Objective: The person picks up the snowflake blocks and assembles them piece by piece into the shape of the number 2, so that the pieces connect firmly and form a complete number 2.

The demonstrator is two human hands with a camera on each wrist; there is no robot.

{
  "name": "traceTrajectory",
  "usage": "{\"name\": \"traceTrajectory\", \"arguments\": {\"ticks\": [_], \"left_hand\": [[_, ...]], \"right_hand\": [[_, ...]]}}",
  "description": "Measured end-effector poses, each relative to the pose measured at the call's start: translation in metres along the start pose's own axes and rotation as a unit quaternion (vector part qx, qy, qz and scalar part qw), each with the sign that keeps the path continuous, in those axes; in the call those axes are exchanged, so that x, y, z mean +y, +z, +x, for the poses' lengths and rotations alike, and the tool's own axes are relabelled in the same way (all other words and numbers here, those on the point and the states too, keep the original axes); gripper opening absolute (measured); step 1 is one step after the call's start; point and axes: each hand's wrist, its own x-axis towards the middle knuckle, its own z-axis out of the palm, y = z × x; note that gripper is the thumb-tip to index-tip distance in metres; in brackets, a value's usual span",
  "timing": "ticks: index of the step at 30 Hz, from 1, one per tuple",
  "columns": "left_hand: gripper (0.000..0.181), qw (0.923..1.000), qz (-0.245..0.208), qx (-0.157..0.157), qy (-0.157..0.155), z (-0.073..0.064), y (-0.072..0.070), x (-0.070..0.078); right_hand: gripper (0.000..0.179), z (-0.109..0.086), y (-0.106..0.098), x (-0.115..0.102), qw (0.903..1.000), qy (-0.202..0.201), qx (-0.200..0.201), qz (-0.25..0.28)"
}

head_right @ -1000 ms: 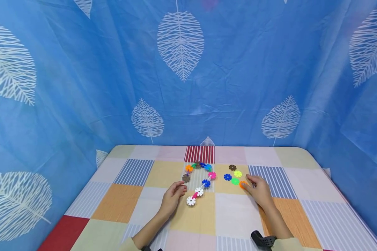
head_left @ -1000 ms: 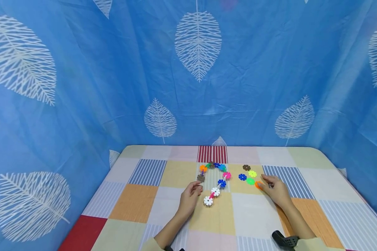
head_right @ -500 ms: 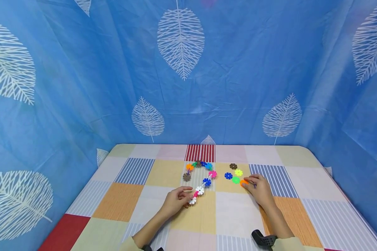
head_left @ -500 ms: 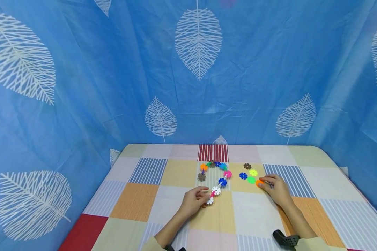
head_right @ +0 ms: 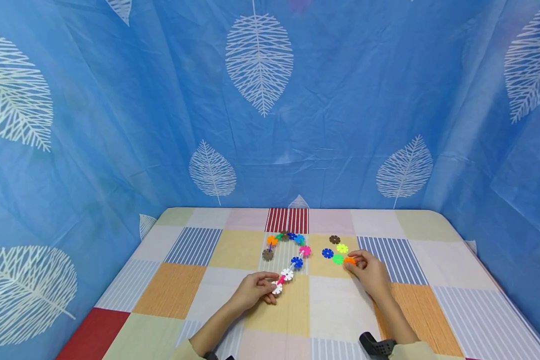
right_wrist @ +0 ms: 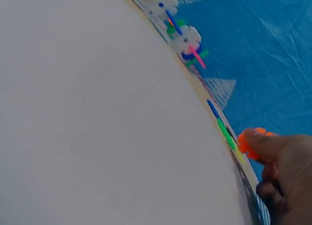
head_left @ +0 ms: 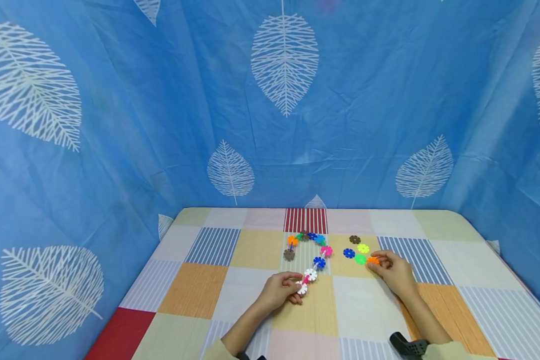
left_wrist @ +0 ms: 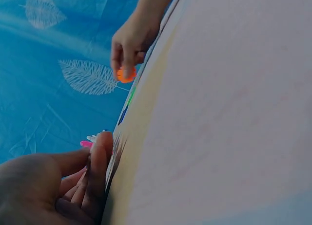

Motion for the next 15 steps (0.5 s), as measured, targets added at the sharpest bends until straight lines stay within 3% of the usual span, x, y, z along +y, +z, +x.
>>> {"name": "traceTrajectory", "arguments": {"ticks": [4,8,12,15], "left_hand": [[0.025,0.9990,-0.045,0.005,-0.002,0.001,0.000,0.001],[0.024,0.9969,-0.077,0.008,0.010,-0.005,0.002,0.015],[0.025,0.9956,-0.091,0.009,0.022,-0.009,0.003,0.025],[0.025,0.9947,-0.098,0.009,0.032,-0.008,0.003,0.023]], "right_hand": [[0.018,-0.002,0.018,-0.023,0.9914,-0.032,-0.017,0.126],[0.012,-0.012,0.038,-0.069,0.9654,-0.043,-0.080,0.245],[0.010,-0.022,0.048,-0.107,0.9486,-0.034,-0.132,0.286],[0.012,-0.027,0.056,-0.112,0.9392,-0.023,-0.157,0.304]]}}
